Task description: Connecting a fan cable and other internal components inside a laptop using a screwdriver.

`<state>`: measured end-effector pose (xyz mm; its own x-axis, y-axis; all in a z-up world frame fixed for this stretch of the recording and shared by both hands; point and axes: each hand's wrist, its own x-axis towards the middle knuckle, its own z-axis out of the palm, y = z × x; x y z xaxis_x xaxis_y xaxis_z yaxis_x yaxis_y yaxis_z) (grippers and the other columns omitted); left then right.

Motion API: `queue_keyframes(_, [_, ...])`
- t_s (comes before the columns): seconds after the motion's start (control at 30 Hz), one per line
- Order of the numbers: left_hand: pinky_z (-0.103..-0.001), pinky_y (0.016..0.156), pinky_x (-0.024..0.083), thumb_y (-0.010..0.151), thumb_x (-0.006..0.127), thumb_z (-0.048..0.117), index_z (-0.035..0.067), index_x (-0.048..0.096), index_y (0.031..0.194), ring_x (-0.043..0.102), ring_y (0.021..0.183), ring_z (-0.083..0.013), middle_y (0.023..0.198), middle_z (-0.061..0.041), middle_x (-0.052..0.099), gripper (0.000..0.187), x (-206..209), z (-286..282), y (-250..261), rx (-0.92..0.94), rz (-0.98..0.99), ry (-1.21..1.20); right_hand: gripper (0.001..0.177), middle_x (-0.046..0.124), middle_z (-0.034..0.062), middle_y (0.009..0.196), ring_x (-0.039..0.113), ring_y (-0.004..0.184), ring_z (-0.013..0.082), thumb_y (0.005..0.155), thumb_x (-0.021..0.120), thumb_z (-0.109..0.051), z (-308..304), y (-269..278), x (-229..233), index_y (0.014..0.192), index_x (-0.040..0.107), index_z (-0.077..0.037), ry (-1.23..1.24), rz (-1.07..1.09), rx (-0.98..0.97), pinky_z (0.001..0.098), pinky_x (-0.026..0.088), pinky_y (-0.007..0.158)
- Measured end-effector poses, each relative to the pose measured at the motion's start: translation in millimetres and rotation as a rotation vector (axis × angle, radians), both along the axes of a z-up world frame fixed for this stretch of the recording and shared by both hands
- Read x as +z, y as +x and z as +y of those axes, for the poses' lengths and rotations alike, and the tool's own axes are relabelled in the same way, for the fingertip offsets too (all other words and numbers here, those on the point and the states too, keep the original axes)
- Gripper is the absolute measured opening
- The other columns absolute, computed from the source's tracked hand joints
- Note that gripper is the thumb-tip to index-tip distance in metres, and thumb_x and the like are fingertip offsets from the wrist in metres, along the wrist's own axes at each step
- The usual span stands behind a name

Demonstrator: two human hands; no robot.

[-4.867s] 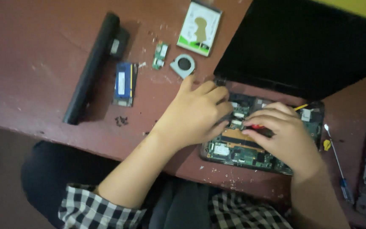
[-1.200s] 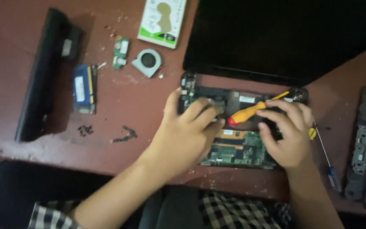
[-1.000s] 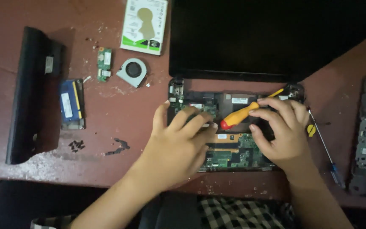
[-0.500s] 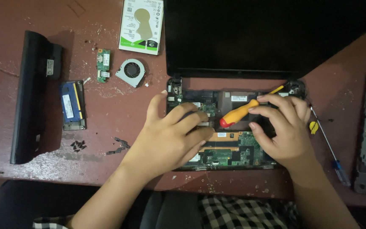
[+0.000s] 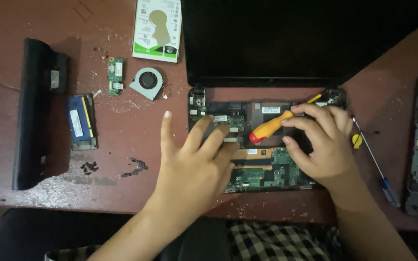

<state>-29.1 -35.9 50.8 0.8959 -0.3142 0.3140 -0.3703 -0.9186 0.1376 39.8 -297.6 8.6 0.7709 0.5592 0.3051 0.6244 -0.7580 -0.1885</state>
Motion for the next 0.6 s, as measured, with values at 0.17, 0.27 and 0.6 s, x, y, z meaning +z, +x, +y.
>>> queue_keyframes(0.17, [-0.071, 0.1, 0.034, 0.073, 0.074, 0.031, 0.019, 0.071, 0.1, 0.054, 0.115, -0.0258, 0.114, 0.0, 0.059, 0.029, -4, -1, -3, -0.021, 0.003, -0.024, 0.021, 0.058, -0.0025, 0.128, 0.042, 0.11, 0.0267, 0.091, 0.062, -0.026, 1, -2, 0, 0.11, 0.067, -0.02, -0.006, 0.024, -0.013, 0.0403, 0.032, 0.093])
queue_keyframes(0.27, [-0.07, 0.099, 0.035, 0.079, 0.073, 0.032, 0.018, 0.071, 0.097, 0.054, 0.113, -0.0244, 0.113, 0.0, 0.058, 0.023, -5, 8, 2, -0.092, -0.021, -0.095, 0.022, 0.058, -0.0023, 0.128, 0.043, 0.11, 0.0264, 0.091, 0.063, -0.025, 2, -2, 2, 0.111, 0.066, -0.019, -0.006, 0.026, -0.014, 0.0401, 0.032, 0.095])
queue_keyframes(0.6, [-0.07, 0.096, 0.035, 0.084, 0.071, 0.04, 0.024, 0.072, 0.102, 0.054, 0.117, -0.0261, 0.119, -0.003, 0.061, 0.024, -11, 12, 6, -0.111, -0.178, -0.017, 0.022, 0.057, -0.0013, 0.127, 0.044, 0.114, 0.0271, 0.09, 0.062, -0.022, 7, -7, 11, 0.112, 0.065, -0.018, 0.012, 0.055, -0.02, 0.0421, 0.032, 0.096])
